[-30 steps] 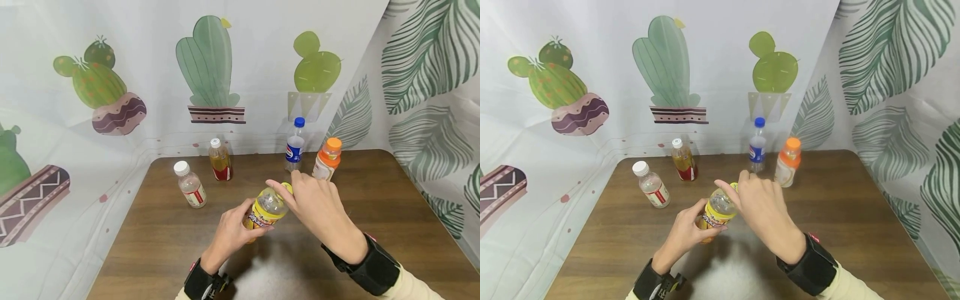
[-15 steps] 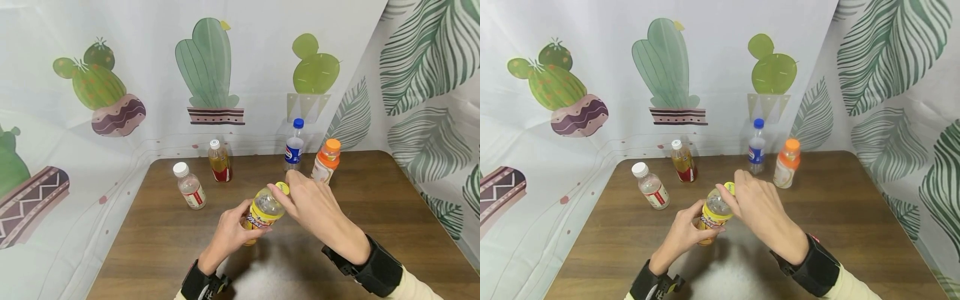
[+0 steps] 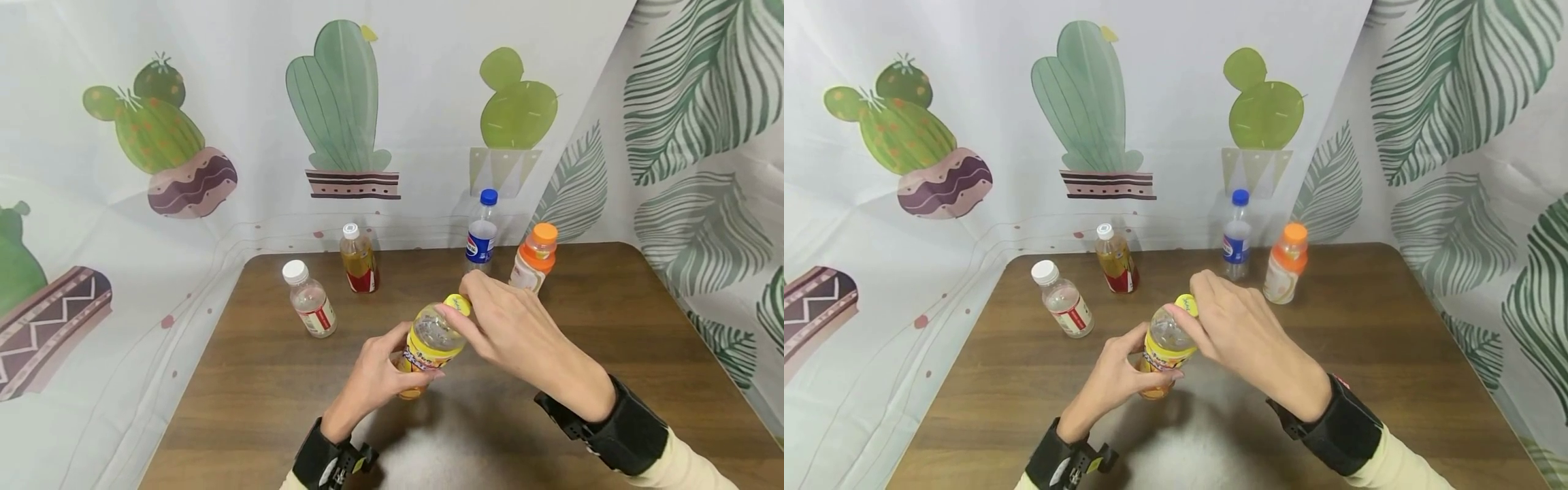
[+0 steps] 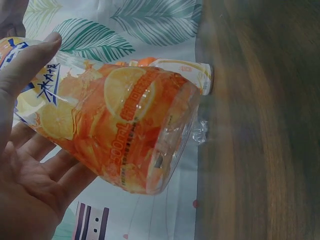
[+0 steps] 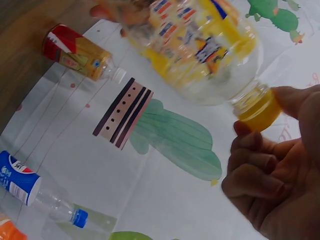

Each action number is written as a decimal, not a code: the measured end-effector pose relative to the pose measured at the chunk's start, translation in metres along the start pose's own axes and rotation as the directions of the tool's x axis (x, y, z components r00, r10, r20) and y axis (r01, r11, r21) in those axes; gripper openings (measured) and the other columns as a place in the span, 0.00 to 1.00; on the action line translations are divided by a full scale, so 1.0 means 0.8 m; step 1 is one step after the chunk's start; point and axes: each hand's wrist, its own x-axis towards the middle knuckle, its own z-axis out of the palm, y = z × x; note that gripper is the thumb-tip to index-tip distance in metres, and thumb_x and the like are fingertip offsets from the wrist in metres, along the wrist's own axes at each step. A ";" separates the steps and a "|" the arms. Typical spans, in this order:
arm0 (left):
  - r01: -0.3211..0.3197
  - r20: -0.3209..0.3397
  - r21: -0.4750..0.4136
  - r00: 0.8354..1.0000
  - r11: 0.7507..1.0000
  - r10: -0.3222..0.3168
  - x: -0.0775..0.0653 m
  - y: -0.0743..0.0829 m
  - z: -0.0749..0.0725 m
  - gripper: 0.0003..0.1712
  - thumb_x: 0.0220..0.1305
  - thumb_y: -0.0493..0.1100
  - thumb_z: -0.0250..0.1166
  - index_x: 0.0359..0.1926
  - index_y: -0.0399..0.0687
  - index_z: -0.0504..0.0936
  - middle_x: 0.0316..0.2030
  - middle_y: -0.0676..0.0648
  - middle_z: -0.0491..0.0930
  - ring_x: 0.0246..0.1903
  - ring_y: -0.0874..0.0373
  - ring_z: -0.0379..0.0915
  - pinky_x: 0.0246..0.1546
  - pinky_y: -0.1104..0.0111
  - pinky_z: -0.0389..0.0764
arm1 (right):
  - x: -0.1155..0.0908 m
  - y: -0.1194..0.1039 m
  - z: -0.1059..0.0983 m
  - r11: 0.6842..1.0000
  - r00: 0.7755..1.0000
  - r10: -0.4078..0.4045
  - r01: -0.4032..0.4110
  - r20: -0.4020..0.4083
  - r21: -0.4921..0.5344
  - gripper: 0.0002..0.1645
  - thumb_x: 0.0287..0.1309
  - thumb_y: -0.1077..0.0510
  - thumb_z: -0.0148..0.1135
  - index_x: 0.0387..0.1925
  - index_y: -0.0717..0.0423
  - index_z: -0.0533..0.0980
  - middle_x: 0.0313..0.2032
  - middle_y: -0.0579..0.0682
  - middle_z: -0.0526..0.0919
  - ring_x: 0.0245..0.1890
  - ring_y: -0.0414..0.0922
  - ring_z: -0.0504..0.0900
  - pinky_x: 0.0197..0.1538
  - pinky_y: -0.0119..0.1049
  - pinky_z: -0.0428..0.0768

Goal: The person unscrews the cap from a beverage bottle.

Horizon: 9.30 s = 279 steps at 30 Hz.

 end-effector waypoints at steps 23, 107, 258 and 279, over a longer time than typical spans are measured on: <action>0.083 0.148 -0.117 0.987 0.990 -0.065 -0.002 -0.007 0.003 0.31 0.49 0.56 0.79 0.54 0.65 0.78 0.44 0.62 0.84 0.44 0.66 0.82 0.48 0.67 0.82 | -0.010 0.016 -0.005 1.000 0.996 -0.023 0.021 0.085 0.024 0.24 0.68 0.36 0.54 0.35 0.54 0.71 0.25 0.40 0.68 0.23 0.34 0.66 0.24 0.26 0.69; -0.038 -0.047 0.348 0.997 0.937 0.057 0.003 -0.006 0.012 0.34 0.45 0.60 0.79 0.53 0.60 0.78 0.36 0.59 0.84 0.28 0.69 0.74 0.29 0.76 0.74 | -0.010 -0.014 0.004 0.893 0.901 0.426 -0.406 0.078 -0.193 0.31 0.64 0.40 0.61 0.15 0.56 0.65 0.11 0.45 0.62 0.09 0.45 0.64 0.13 0.39 0.66; 0.122 0.021 -0.121 0.992 0.985 -0.121 -0.009 -0.015 -0.004 0.29 0.49 0.54 0.79 0.52 0.64 0.77 0.42 0.59 0.85 0.44 0.63 0.81 0.49 0.66 0.81 | -0.258 0.222 0.027 0.785 0.599 0.610 -0.544 0.519 -0.296 0.16 0.47 0.63 0.72 0.24 0.58 0.69 0.21 0.51 0.73 0.23 0.50 0.74 0.25 0.49 0.71; 0.084 0.001 -0.108 0.996 0.991 -0.084 -0.008 -0.012 0.001 0.33 0.52 0.52 0.78 0.58 0.64 0.74 0.47 0.58 0.84 0.49 0.62 0.80 0.54 0.61 0.80 | -0.095 0.061 0.001 0.906 0.896 0.389 -0.414 0.213 0.090 0.21 0.65 0.50 0.64 0.55 0.54 0.74 0.48 0.49 0.82 0.36 0.41 0.84 0.38 0.42 0.84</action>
